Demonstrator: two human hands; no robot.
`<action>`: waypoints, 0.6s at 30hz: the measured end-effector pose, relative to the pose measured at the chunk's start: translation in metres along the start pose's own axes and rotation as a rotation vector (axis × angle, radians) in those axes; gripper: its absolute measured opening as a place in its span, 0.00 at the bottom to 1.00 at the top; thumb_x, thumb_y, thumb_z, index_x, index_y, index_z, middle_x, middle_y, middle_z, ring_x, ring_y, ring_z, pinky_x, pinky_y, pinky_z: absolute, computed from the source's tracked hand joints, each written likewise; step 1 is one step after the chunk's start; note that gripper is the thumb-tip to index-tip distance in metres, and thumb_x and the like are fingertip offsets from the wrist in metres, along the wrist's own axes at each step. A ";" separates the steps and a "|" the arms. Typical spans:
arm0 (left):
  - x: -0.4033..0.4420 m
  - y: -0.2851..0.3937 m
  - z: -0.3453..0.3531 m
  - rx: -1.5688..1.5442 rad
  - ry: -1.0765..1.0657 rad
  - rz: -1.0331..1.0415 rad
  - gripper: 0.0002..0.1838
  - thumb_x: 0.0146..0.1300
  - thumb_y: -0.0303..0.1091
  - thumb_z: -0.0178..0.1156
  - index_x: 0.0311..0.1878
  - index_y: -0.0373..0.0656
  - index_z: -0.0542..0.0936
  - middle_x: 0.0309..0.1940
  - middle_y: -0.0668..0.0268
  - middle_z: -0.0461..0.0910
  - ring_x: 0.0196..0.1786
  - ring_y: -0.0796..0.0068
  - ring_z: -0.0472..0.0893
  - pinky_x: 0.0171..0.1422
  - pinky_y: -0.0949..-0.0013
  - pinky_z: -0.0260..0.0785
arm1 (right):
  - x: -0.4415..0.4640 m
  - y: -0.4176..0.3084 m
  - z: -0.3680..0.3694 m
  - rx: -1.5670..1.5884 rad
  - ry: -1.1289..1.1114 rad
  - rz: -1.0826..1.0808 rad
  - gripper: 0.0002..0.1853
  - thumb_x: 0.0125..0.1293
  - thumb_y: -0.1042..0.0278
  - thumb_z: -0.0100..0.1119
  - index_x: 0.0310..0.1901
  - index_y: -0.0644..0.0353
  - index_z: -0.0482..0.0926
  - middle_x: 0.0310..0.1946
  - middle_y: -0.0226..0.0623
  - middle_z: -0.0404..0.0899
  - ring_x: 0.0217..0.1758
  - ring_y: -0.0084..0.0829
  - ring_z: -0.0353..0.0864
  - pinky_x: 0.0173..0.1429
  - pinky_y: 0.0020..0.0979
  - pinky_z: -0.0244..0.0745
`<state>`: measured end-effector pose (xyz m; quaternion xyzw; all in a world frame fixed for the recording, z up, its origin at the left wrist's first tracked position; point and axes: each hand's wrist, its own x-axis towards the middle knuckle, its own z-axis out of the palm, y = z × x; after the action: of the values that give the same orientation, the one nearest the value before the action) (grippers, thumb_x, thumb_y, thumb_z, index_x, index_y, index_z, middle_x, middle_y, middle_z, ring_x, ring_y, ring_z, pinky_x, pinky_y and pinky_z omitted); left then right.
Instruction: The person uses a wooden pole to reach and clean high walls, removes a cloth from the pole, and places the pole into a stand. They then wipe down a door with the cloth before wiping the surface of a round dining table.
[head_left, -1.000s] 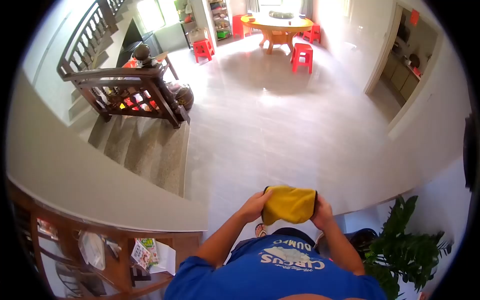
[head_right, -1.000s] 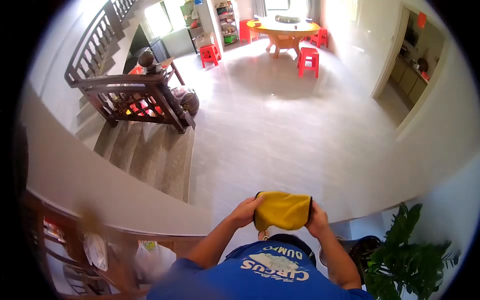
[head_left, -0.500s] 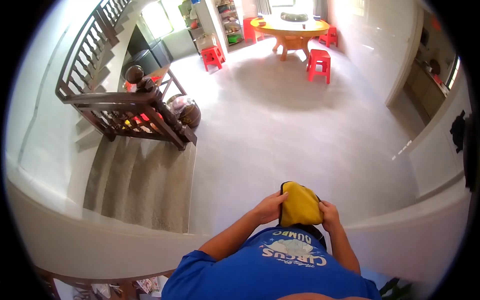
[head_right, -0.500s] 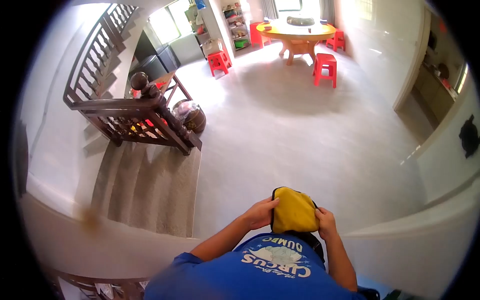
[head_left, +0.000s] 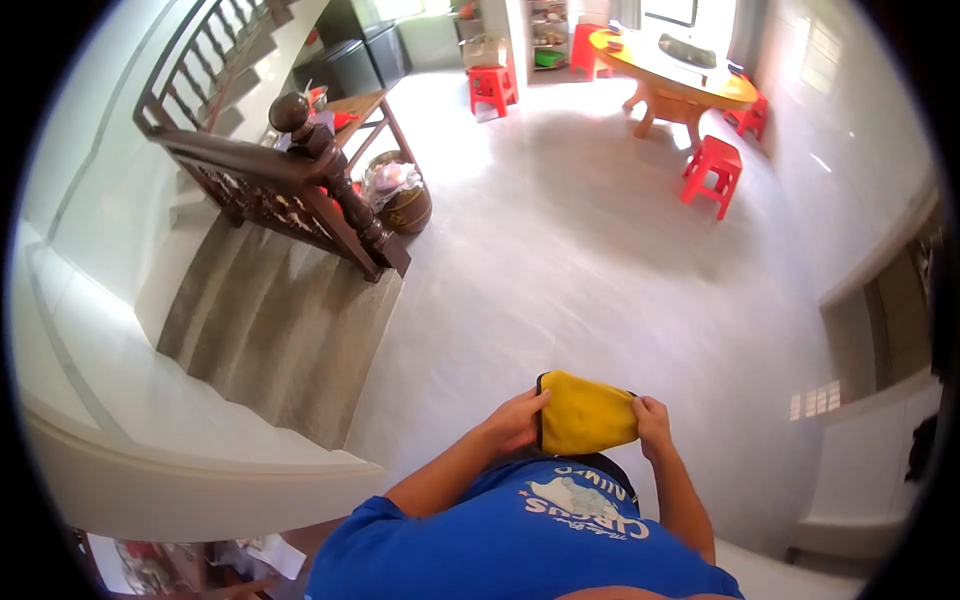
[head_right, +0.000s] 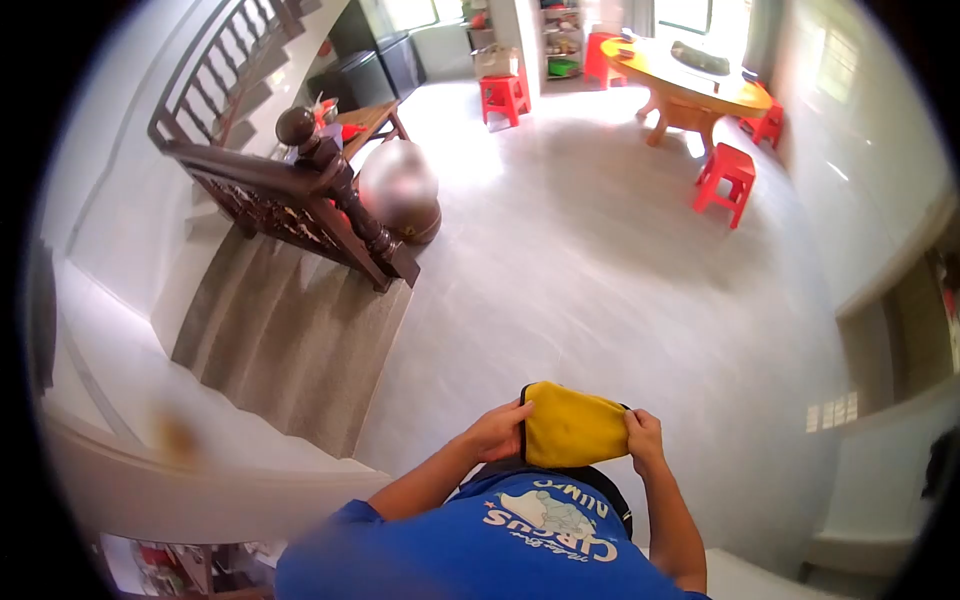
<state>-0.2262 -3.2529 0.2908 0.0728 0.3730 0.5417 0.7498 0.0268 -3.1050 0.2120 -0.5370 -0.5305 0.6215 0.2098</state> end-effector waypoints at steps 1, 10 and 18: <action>0.018 0.009 -0.005 -0.005 -0.002 -0.015 0.27 0.82 0.42 0.42 0.77 0.42 0.57 0.74 0.56 0.64 0.75 0.57 0.66 0.77 0.48 0.62 | 0.019 -0.002 -0.005 0.035 -0.012 -0.001 0.15 0.75 0.63 0.53 0.43 0.68 0.81 0.35 0.33 0.81 0.38 0.23 0.76 0.45 0.27 0.74; 0.202 0.129 0.028 0.084 -0.102 0.034 0.27 0.79 0.35 0.50 0.76 0.39 0.60 0.69 0.57 0.69 0.70 0.64 0.71 0.74 0.59 0.66 | 0.182 -0.100 -0.052 0.140 0.081 -0.055 0.13 0.77 0.64 0.52 0.46 0.66 0.81 0.38 0.32 0.82 0.39 0.23 0.78 0.46 0.27 0.75; 0.348 0.226 0.064 0.587 -0.172 0.217 0.27 0.70 0.27 0.52 0.71 0.36 0.66 0.61 0.60 0.77 0.63 0.71 0.74 0.71 0.65 0.66 | 0.286 -0.151 -0.095 0.439 0.096 0.024 0.14 0.76 0.72 0.48 0.58 0.70 0.73 0.50 0.43 0.81 0.51 0.34 0.83 0.57 0.34 0.80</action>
<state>-0.3098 -2.8413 0.2849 0.3703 0.4388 0.4796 0.6636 -0.0307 -2.7737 0.2313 -0.5136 -0.3654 0.6984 0.3390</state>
